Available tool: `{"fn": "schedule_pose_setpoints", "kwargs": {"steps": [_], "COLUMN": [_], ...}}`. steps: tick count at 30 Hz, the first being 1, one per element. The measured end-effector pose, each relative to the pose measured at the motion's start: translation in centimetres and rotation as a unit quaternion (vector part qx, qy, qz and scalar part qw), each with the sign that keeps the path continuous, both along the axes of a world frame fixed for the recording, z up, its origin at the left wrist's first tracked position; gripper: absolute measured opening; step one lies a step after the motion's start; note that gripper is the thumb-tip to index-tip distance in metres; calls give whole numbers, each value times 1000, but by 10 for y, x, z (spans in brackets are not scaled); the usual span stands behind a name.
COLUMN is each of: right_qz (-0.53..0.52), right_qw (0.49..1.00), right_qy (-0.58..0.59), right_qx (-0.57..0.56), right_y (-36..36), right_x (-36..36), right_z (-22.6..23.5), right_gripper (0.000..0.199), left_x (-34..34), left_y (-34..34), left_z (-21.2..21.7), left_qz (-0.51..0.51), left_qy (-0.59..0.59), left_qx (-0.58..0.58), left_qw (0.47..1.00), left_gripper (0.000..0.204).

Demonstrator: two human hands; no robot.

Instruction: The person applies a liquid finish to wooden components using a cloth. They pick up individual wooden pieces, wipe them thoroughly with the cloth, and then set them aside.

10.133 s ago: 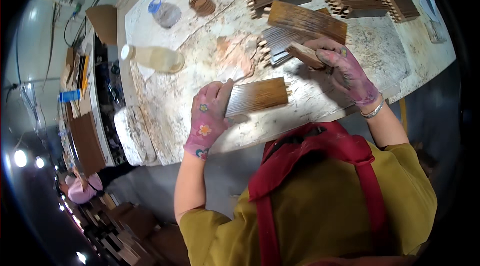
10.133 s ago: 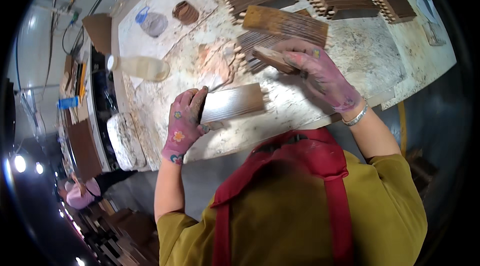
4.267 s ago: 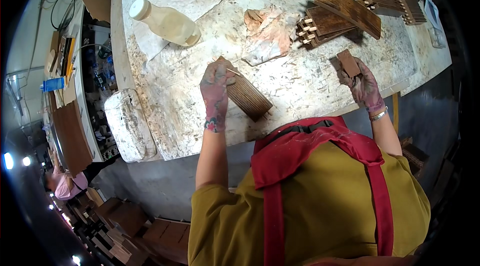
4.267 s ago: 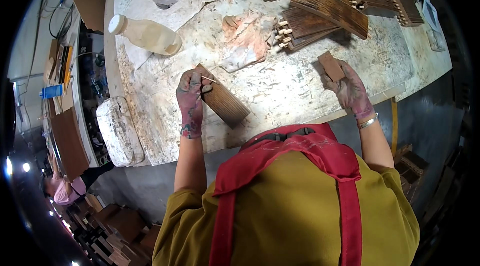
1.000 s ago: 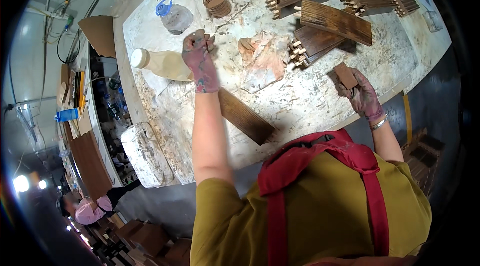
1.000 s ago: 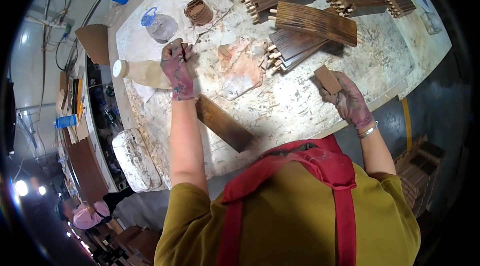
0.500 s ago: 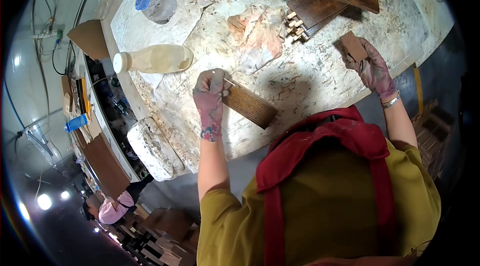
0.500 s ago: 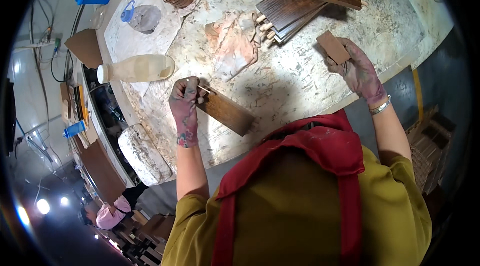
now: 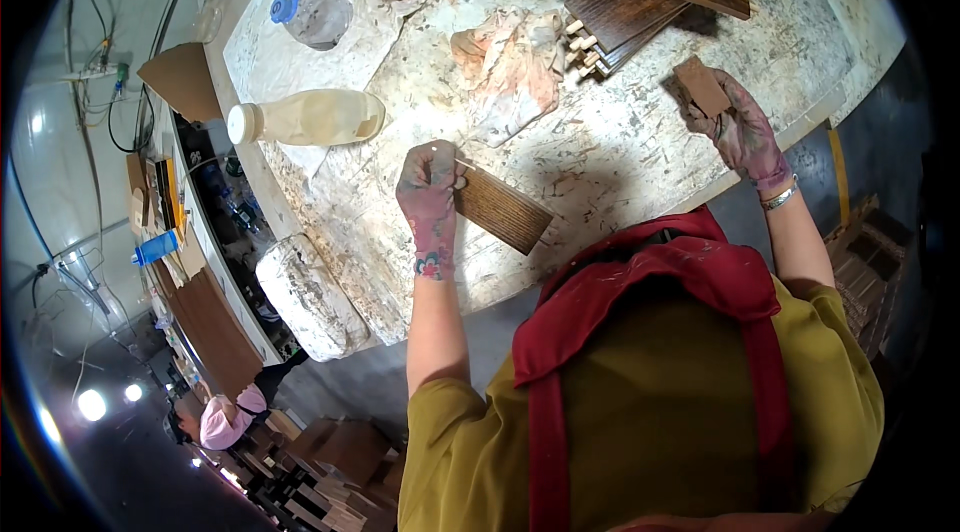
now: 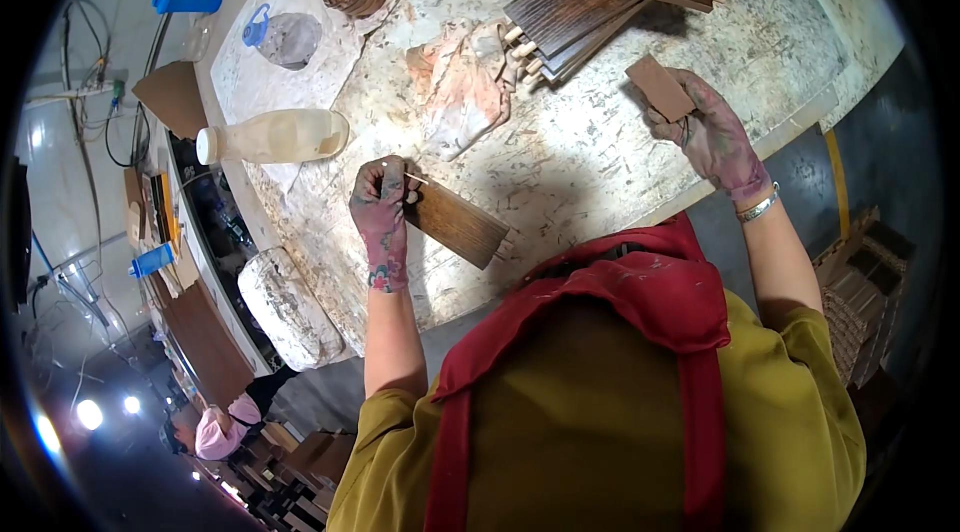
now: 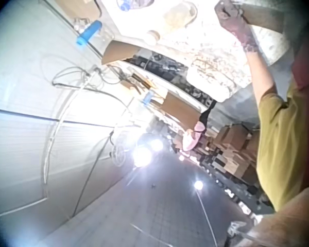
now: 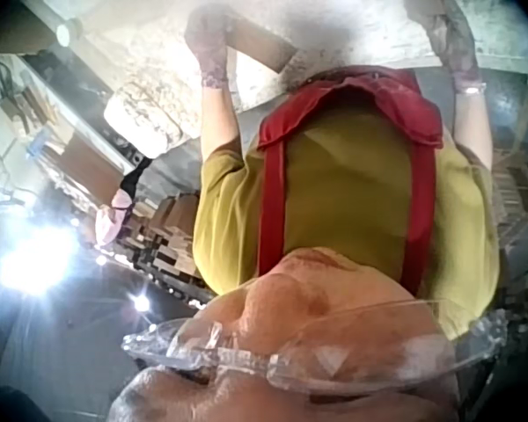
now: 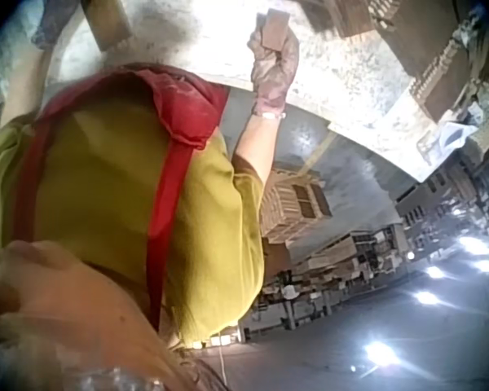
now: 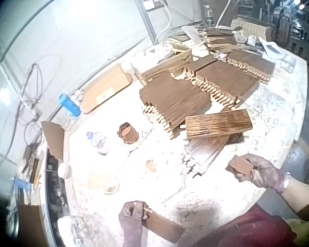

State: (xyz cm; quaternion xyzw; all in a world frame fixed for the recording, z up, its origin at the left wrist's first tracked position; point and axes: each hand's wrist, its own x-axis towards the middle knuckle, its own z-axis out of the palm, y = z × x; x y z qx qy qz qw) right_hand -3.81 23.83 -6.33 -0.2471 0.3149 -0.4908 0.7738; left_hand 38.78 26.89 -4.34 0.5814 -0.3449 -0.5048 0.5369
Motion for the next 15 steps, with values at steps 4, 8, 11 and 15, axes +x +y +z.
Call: {"fn": "schedule_pose_setpoints", "kwargs": {"steps": [4, 8, 11, 15], "right_qz": [5, -13, -19, -11], "right_qw": [1000, 1000, 999, 1000], "right_qy": [-4, 12, 15, 14], "right_qx": [1, 17, 24, 12], "right_y": [0, 0, 1, 1], "right_x": [-2, 2, 3, 3], "right_z": [-3, 2, 4, 4], "right_gripper": [55, 53, 52, 52], "left_x": [-1, 1, 4, -2], "left_y": [0, 0, 0, -1], "left_z": [3, 3, 3, 6], "left_qz": [17, 39, 20, 20], "left_qy": [46, 35, 50, 61], "left_qx": [17, 6, 20, 19], "left_qw": [999, 999, 998, 998], "left_gripper": [21, 20, 19, 17]}}
